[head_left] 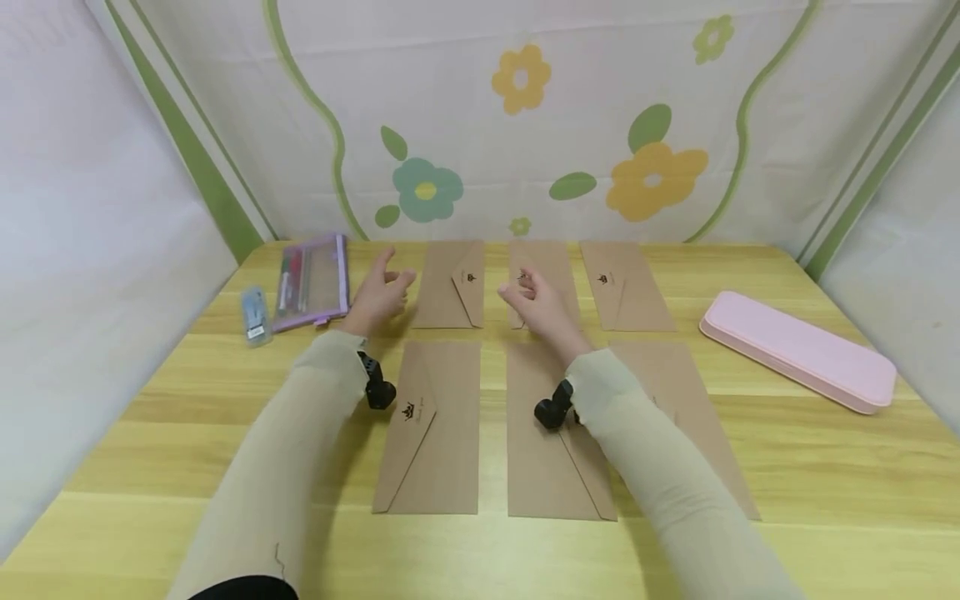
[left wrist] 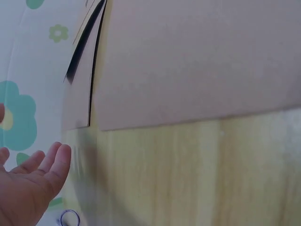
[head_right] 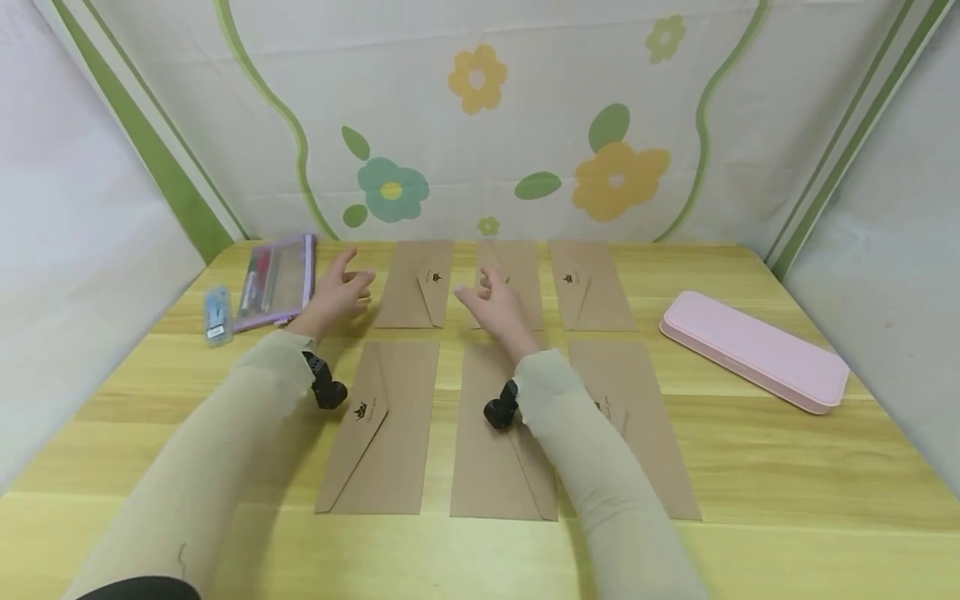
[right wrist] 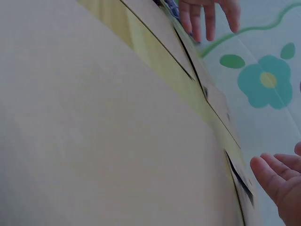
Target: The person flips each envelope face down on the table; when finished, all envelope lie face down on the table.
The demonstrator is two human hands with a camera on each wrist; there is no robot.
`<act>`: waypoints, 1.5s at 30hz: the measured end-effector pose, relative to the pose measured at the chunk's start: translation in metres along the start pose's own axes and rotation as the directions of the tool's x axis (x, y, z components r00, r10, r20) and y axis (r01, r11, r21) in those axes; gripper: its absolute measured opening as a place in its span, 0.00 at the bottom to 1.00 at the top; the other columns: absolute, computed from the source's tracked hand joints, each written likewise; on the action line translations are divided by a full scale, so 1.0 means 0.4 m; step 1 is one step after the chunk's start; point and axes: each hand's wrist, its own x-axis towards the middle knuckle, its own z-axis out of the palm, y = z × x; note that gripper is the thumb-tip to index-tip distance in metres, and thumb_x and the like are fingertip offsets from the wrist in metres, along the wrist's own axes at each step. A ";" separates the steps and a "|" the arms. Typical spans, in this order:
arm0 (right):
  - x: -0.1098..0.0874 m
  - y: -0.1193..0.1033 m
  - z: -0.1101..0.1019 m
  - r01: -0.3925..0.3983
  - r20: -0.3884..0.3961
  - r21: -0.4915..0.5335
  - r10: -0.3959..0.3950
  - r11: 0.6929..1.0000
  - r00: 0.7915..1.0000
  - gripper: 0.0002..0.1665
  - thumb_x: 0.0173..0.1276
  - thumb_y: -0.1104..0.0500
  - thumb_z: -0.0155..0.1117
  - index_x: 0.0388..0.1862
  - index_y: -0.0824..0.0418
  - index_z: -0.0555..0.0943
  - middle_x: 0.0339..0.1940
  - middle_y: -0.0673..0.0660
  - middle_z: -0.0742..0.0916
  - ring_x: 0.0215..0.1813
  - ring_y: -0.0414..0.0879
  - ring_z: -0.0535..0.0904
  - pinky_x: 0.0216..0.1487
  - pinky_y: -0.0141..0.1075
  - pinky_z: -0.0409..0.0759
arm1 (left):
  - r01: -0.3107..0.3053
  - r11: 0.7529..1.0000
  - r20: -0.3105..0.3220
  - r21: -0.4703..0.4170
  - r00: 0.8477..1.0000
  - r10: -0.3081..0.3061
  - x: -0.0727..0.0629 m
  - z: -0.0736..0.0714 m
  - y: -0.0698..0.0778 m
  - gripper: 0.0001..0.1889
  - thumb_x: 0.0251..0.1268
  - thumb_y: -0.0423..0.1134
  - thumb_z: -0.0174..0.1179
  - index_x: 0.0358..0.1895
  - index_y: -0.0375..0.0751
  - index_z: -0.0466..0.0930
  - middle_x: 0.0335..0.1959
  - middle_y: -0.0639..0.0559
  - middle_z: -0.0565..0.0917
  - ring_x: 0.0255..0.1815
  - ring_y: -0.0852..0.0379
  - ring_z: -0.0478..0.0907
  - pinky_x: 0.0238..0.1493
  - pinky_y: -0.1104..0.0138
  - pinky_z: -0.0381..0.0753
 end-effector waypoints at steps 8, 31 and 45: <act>0.012 -0.001 0.064 -0.096 0.018 0.126 0.095 0.987 0.995 0.41 0.67 0.49 0.58 0.72 0.60 0.54 0.68 0.64 0.66 0.66 0.55 0.65 0.56 0.42 0.76 | 0.089 0.994 -0.009 -0.060 0.996 -0.089 0.030 0.041 -0.001 0.38 0.66 0.37 0.52 0.74 0.52 0.41 0.64 0.38 0.65 0.25 0.59 0.70 0.19 0.75 0.66; 0.045 -0.013 0.129 -0.187 0.031 0.204 0.185 0.961 0.982 0.44 0.52 0.75 0.66 0.68 0.62 0.61 0.63 0.61 0.72 0.64 0.52 0.69 0.60 0.38 0.73 | 0.121 0.980 0.005 -0.156 0.993 -0.122 0.027 0.034 -0.018 0.36 0.60 0.26 0.53 0.72 0.40 0.50 0.65 0.33 0.64 0.61 0.43 0.68 0.61 0.60 0.71; 0.049 -0.015 0.133 -0.137 0.043 0.062 0.134 0.989 0.990 0.42 0.53 0.74 0.65 0.67 0.61 0.64 0.62 0.58 0.74 0.63 0.50 0.70 0.59 0.38 0.74 | 0.099 0.972 0.021 -0.213 0.995 -0.096 0.012 0.024 -0.041 0.31 0.64 0.27 0.51 0.70 0.41 0.56 0.64 0.37 0.68 0.59 0.49 0.69 0.51 0.69 0.73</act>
